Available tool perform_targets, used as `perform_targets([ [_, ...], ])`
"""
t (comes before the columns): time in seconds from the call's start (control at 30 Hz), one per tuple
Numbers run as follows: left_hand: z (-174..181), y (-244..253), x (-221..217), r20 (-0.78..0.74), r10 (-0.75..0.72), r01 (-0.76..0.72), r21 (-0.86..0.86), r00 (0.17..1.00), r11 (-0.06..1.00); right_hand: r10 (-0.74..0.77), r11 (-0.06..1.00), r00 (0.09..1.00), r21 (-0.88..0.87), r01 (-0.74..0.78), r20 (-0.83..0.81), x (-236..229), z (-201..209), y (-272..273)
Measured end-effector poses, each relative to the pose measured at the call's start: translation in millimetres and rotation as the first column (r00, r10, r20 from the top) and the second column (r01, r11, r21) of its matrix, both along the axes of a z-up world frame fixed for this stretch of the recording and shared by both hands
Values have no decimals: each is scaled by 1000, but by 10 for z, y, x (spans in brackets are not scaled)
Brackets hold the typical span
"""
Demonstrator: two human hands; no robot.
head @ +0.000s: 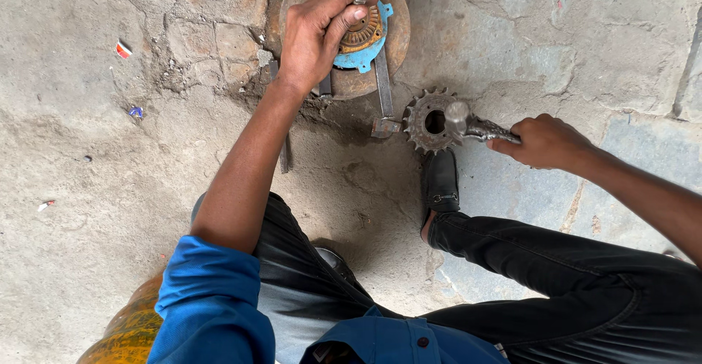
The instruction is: The person sits on the floor and uses a hammer and metal rod to disassemble a blue mechanical component with a gear. They repeatedly strike the part to remove a central piece and then inspect the separated components.
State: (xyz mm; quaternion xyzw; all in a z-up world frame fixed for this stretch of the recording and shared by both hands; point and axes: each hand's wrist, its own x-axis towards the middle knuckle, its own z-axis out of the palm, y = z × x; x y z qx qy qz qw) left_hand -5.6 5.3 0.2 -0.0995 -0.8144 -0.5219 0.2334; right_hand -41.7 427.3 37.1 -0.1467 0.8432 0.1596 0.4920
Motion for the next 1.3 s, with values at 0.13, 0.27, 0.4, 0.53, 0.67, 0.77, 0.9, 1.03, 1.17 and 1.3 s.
perform_targets([
  [0.13, -16, -19, 2, -5, 2, -2, 13, 1000, 1000, -185, 975, 983, -129, 182, -12, -34, 89, -164],
  [0.27, 1, 19, 11, 3, -19, 19, 31, 1000, 999, -177, 972, 982, -167, 165, -61, -79, 216, -326],
  [0.4, 39, -2, 13, -3, -23, 23, 33, 1000, 999, -215, 963, 975, -178, 203, -50, -59, 259, -432],
  [0.53, 30, -19, 3, 35, -28, 27, 18, 999, 999, -208, 970, 978, -136, 204, -20, 7, 216, -376],
  [0.67, -5, -17, 14, 11, -4, 4, -3, 1000, 1000, -219, 966, 976, -141, 216, -4, 44, 217, -324],
  [0.77, -41, 23, 16, -25, 10, -11, -41, 1000, 999, -178, 941, 982, -303, 150, -67, 59, 390, -367],
  [0.9, -68, 57, 10, -58, 26, -31, -84, 998, 996, -208, 821, 969, -562, 97, -136, -33, 866, -662],
  [1.03, -78, 61, 5, -44, 29, -32, -61, 999, 998, -144, 482, 931, -846, -229, -335, -226, 1191, -1111],
  [1.17, -155, 66, -30, -34, 76, -79, -101, 997, 992, -14, 520, 873, -749, -411, -488, -420, 1197, -1382],
  [1.3, -266, 93, -30, -132, 77, -92, -114, 988, 989, 111, 591, 835, -639, -492, -540, -420, 1147, -1550],
])
